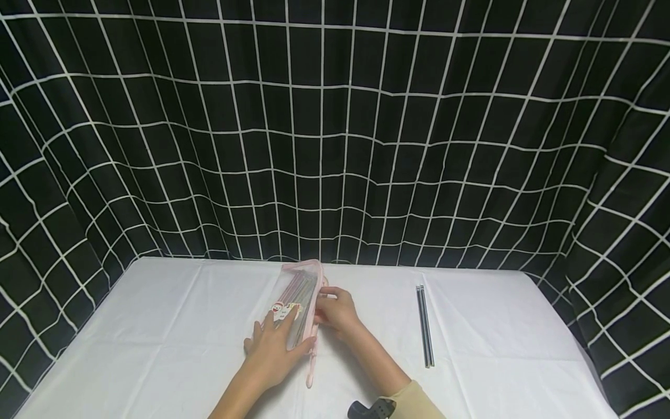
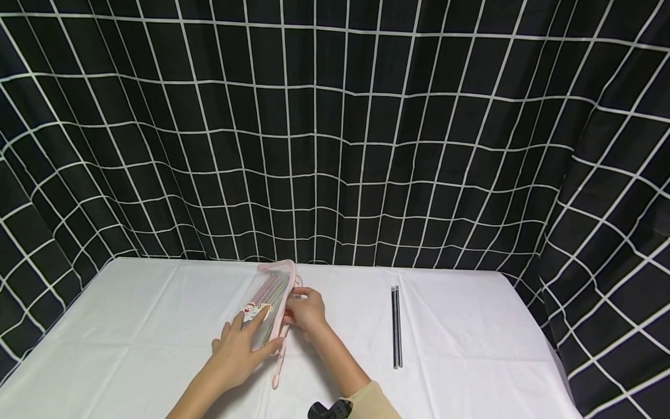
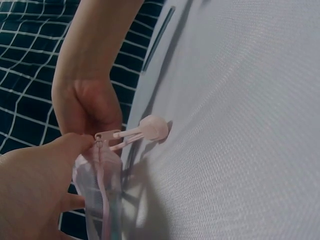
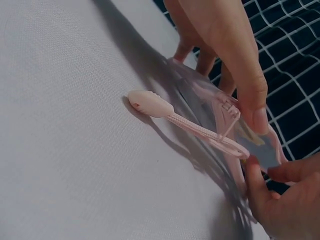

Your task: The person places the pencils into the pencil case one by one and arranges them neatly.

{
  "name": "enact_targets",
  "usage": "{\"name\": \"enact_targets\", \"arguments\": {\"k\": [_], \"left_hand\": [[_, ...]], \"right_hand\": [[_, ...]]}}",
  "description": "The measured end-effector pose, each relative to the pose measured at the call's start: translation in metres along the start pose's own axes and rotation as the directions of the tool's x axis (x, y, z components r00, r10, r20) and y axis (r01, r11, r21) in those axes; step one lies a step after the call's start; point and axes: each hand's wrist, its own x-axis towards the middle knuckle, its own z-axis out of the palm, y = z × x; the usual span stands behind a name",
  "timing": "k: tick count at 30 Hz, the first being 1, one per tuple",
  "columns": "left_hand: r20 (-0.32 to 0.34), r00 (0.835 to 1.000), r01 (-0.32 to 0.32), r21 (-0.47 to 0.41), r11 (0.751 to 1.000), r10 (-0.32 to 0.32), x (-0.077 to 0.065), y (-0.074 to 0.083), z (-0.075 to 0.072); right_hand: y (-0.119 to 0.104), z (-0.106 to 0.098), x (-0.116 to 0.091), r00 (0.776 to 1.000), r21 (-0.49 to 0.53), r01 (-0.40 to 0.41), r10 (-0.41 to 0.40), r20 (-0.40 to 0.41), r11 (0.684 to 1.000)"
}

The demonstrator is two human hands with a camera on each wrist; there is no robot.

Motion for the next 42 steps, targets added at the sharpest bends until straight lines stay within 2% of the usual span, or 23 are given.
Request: {"name": "enact_targets", "arguments": {"k": [7, 17, 24, 31, 42], "left_hand": [[-0.009, 1.0, -0.004, -0.008, 1.0, 0.004, -0.001, 0.0, 0.0], [-0.008, 1.0, -0.015, -0.003, 1.0, 0.015, -0.002, -0.001, 0.0], [-0.015, 1.0, -0.019, 0.002, 1.0, 0.019, -0.002, -0.001, 0.0], [-0.014, 1.0, -0.018, -0.003, 1.0, 0.018, -0.001, -0.001, 0.001], [-0.019, 1.0, -0.019, 0.002, 1.0, 0.019, -0.002, -0.001, 0.002]], "right_hand": [[0.006, -0.003, 0.001, 1.0, -0.015, 0.003, -0.003, 0.0, 1.0], [0.006, -0.017, -0.004, 0.999, 0.1, -0.009, 0.005, 0.039, 0.995], [0.006, -0.025, -0.008, 1.0, 0.149, 0.0, -0.003, 0.017, 0.989], [0.008, -0.035, -0.009, 1.0, 0.116, 0.003, 0.0, -0.019, 0.993], [0.011, -0.049, -0.016, 0.998, 0.076, 0.056, -0.053, -0.046, 0.996]]}}
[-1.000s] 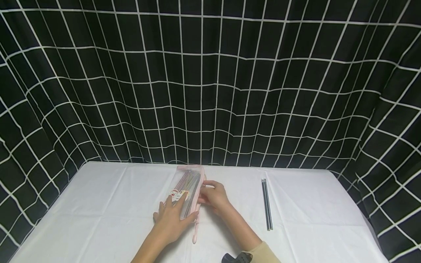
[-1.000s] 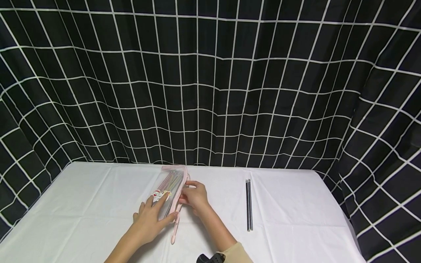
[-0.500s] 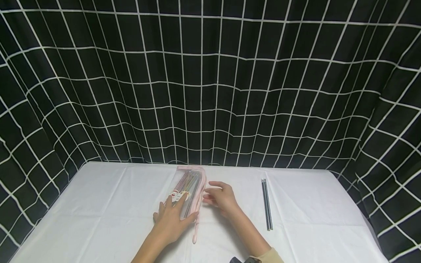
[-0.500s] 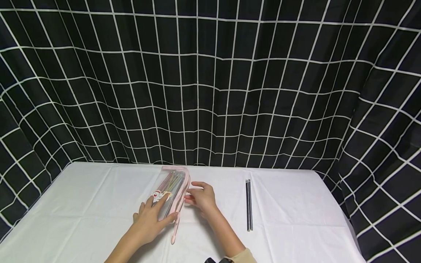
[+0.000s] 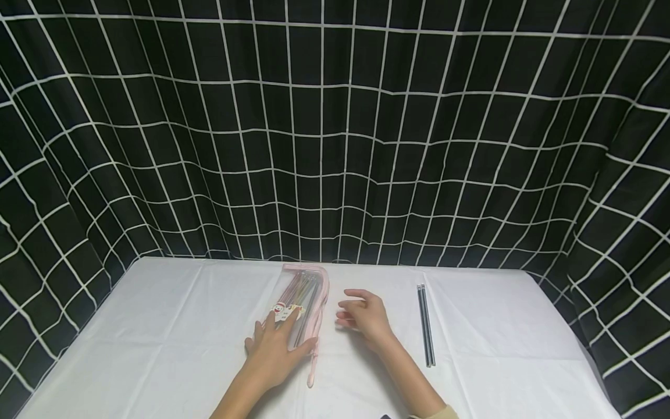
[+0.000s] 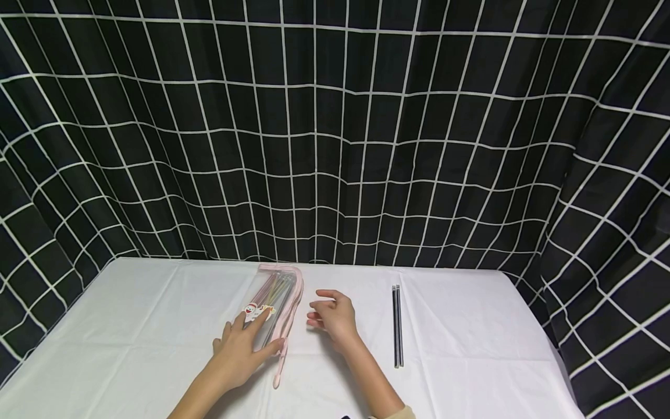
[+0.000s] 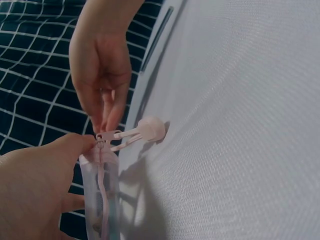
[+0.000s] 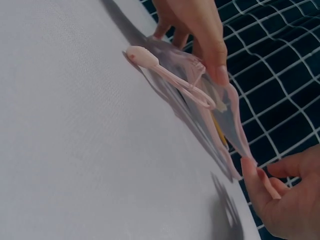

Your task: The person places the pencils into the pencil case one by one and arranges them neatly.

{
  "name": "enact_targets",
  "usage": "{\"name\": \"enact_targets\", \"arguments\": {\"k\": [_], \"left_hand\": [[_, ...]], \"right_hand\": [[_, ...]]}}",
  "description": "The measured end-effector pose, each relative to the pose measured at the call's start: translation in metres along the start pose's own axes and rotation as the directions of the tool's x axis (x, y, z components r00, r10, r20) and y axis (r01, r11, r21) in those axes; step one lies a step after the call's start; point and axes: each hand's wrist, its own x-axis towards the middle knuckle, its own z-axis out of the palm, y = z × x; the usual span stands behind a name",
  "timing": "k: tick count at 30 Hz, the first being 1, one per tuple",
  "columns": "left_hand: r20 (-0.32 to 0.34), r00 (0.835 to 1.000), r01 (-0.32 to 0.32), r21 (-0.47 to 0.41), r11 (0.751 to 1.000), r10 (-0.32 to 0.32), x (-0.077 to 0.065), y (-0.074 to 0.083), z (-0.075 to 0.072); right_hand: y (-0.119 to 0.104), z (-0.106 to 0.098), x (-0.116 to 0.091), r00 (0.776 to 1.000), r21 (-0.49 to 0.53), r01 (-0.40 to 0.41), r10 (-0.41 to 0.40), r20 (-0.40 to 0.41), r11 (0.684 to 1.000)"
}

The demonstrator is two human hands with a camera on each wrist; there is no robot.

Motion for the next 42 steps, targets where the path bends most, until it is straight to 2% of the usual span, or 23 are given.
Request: {"name": "enact_targets", "arguments": {"k": [17, 26, 42], "left_hand": [[-0.005, 1.0, -0.005, -0.014, 1.0, 0.005, 0.0, -0.001, 0.002], [0.006, 1.0, -0.008, -0.022, 1.0, 0.008, 0.001, -0.001, 0.002], [0.002, 1.0, -0.01, -0.018, 1.0, 0.01, 0.0, -0.002, 0.001]], "right_hand": [[-0.003, -0.026, -0.004, 0.998, 0.004, 0.056, -0.055, -0.042, 0.998], [-0.002, -0.038, -0.005, 0.994, -0.061, 0.073, -0.077, -0.072, 0.995], [-0.003, -0.058, 0.0, 0.988, -0.118, 0.093, -0.107, -0.11, 0.989]]}}
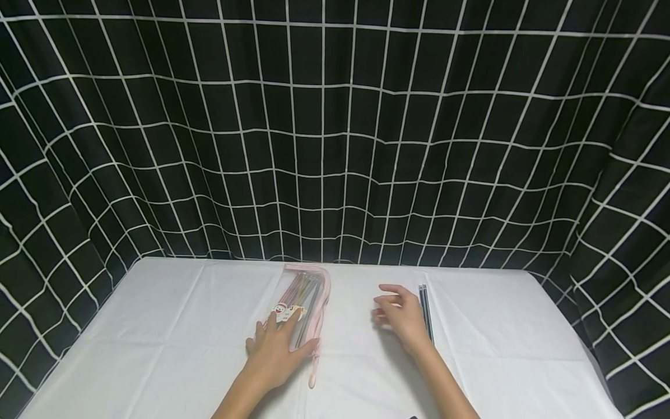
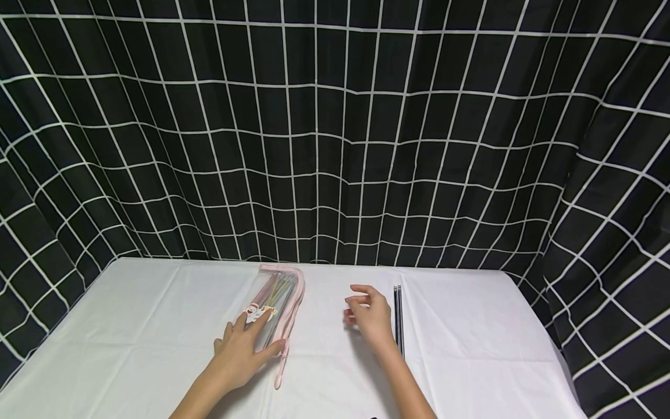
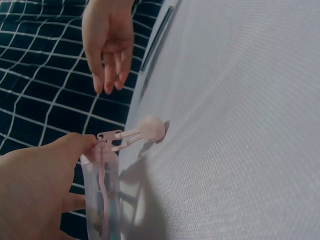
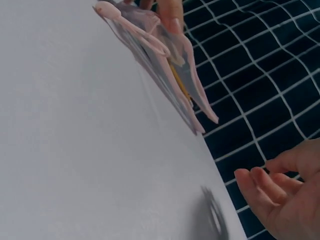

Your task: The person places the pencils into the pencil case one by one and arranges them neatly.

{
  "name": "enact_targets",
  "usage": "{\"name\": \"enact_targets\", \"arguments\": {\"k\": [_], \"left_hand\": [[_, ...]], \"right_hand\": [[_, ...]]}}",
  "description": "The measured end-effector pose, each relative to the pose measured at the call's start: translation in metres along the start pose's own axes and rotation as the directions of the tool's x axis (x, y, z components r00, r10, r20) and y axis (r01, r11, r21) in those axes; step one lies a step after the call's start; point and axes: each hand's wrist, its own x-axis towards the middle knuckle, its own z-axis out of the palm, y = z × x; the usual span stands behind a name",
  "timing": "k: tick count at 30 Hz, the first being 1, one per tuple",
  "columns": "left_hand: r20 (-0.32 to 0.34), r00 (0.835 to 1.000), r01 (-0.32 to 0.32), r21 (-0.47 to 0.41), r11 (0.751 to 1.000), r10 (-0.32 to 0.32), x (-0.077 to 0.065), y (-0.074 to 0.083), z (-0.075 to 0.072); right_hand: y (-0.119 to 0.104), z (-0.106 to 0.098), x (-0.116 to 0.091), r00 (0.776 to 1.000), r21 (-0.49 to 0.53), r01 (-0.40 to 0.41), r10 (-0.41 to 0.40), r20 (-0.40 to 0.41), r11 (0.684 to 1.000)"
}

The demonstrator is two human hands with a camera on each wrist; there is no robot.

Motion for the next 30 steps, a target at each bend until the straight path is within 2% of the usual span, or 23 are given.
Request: {"name": "enact_targets", "arguments": {"k": [10, 17, 30], "left_hand": [[0.009, 1.0, 0.005, -0.001, 1.0, -0.005, -0.001, 0.0, -0.001], [0.004, 1.0, 0.004, 0.005, 1.0, -0.004, 0.0, -0.001, 0.0], [0.006, 1.0, 0.004, 0.01, 1.0, -0.005, 0.001, 0.0, 0.001]], "right_hand": [[0.003, -0.019, 0.004, 0.996, -0.15, 0.054, -0.064, -0.063, 0.987], [0.005, -0.033, 0.006, 0.989, -0.276, 0.088, -0.117, -0.089, 0.957], [0.01, -0.058, 0.013, 0.983, -0.373, 0.034, -0.098, -0.154, 0.927]]}}
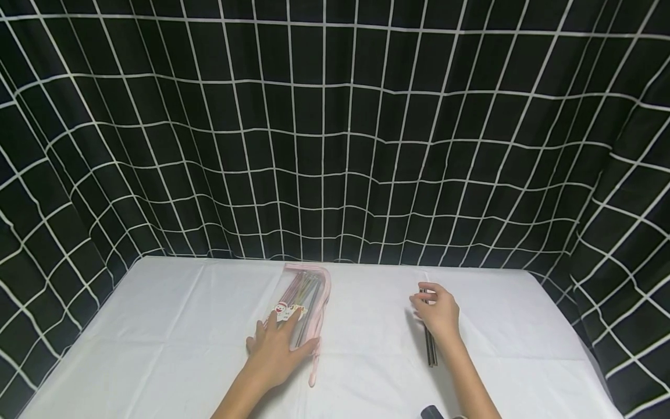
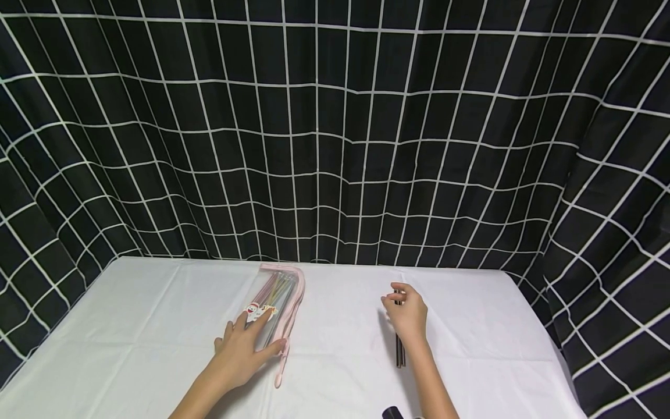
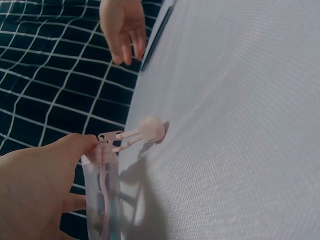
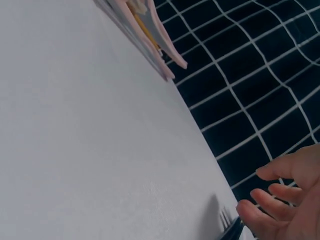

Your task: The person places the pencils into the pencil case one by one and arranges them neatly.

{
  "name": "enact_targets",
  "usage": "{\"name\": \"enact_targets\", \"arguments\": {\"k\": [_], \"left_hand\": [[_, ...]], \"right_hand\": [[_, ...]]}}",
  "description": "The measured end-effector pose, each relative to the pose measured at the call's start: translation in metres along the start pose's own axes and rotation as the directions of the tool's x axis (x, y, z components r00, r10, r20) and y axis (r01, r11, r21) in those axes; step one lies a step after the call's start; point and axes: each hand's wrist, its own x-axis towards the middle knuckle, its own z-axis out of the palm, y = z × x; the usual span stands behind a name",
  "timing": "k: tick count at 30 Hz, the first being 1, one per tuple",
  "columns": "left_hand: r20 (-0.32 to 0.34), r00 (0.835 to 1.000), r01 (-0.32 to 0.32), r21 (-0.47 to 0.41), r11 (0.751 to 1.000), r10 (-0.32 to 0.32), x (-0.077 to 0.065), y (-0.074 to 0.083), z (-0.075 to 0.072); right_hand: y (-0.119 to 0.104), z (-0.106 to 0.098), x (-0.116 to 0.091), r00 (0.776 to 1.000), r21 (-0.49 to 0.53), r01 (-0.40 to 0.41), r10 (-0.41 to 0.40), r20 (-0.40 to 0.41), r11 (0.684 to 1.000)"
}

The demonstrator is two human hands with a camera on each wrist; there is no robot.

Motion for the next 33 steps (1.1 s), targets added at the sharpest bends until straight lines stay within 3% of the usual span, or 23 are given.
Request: {"name": "enact_targets", "arguments": {"k": [14, 33], "left_hand": [[0.006, 1.0, -0.003, -0.008, 1.0, 0.003, 0.0, 0.0006, -0.0009], [0.019, 1.0, 0.008, -0.007, 1.0, -0.008, 0.0001, 0.0016, 0.0004]], "right_hand": [[0.0035, -0.01, 0.0027, 0.999, -0.102, -0.052, 0.053, 0.006, 0.993], [0.0046, -0.0068, -0.0007, 0.997, -0.142, -0.017, 0.028, 0.074, 0.99]]}}
